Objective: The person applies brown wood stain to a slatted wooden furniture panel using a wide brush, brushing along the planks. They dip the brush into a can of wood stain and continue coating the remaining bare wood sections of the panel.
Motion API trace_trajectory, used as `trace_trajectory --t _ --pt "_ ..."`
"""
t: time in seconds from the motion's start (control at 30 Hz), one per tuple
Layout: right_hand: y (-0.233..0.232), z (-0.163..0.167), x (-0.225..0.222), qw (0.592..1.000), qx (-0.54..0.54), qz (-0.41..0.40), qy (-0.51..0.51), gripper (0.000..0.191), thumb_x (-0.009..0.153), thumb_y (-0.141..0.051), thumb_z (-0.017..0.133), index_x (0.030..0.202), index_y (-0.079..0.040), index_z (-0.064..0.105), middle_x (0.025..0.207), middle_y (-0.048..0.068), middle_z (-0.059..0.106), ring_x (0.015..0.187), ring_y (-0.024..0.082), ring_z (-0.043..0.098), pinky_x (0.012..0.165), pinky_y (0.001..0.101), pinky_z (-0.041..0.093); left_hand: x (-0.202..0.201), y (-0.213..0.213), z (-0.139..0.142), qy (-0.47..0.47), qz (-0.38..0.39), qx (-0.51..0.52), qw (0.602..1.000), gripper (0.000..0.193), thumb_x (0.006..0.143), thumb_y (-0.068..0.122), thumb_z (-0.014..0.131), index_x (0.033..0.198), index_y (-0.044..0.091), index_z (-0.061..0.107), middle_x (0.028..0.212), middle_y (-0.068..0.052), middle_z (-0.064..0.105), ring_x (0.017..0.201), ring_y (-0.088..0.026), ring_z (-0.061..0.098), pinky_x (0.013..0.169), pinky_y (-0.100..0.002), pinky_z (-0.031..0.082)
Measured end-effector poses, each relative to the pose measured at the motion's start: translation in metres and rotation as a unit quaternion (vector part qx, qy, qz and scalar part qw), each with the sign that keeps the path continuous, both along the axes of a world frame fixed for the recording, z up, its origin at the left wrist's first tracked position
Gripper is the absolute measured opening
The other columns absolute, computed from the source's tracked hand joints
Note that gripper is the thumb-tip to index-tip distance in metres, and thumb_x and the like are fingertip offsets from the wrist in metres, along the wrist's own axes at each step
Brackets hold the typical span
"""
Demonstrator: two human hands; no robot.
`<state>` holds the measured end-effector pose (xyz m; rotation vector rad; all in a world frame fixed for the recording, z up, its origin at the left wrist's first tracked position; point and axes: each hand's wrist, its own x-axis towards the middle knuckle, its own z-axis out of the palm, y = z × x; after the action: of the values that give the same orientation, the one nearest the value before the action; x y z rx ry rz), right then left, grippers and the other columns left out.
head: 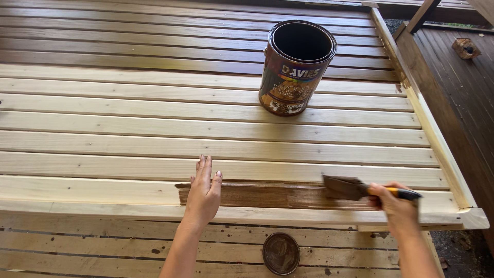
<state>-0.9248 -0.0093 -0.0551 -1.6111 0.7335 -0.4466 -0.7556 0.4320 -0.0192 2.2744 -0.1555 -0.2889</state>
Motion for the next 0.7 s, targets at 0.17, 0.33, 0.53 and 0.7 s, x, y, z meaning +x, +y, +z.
trace_trajectory --t 0.17,0.33,0.53,0.7 --pt "0.126 -0.004 0.073 0.986 0.108 0.114 0.055 0.025 0.081 -0.029 0.076 0.076 -0.006 0.068 0.064 0.008 0.07 0.042 0.017 0.063 0.039 0.0288 0.053 -0.006 0.011 0.008 -0.005 0.025 0.003 1.0 0.066 0.101 0.04 0.033 0.159 0.009 0.023 0.17 -0.008 0.014 0.157 -0.02 0.006 0.125 -0.043 0.003" --pt "0.284 0.006 0.139 0.967 0.05 0.248 0.018 0.024 0.093 -0.028 0.069 0.077 -0.01 0.069 0.054 0.001 0.063 0.038 0.01 0.052 0.034 0.0208 0.04 -0.008 0.025 0.018 -0.005 0.049 -0.003 0.999 0.066 0.101 0.039 0.033 0.159 0.009 0.022 0.17 -0.009 0.014 0.157 -0.02 0.005 0.125 -0.042 0.0" --pt "0.291 0.004 0.147 0.957 -0.031 0.288 -0.013 0.027 0.095 -0.024 0.072 0.073 -0.008 0.067 0.053 0.001 0.06 0.038 0.007 0.046 0.034 0.0205 0.03 -0.009 0.009 0.018 -0.02 0.052 0.003 0.998 0.066 0.101 0.038 0.034 0.158 0.008 0.022 0.17 -0.01 0.013 0.158 -0.02 0.005 0.125 -0.042 0.0" --pt "0.136 -0.014 0.087 0.964 -0.092 0.25 -0.005 0.025 0.092 -0.03 0.071 0.074 -0.012 0.069 0.048 0.0 0.058 0.034 0.008 0.046 0.031 0.0218 0.031 -0.032 -0.042 -0.001 -0.015 -0.002 0.031 0.999 0.067 0.103 0.038 0.034 0.158 0.004 0.018 0.17 -0.013 0.01 0.157 -0.025 0.002 0.124 -0.045 -0.001"
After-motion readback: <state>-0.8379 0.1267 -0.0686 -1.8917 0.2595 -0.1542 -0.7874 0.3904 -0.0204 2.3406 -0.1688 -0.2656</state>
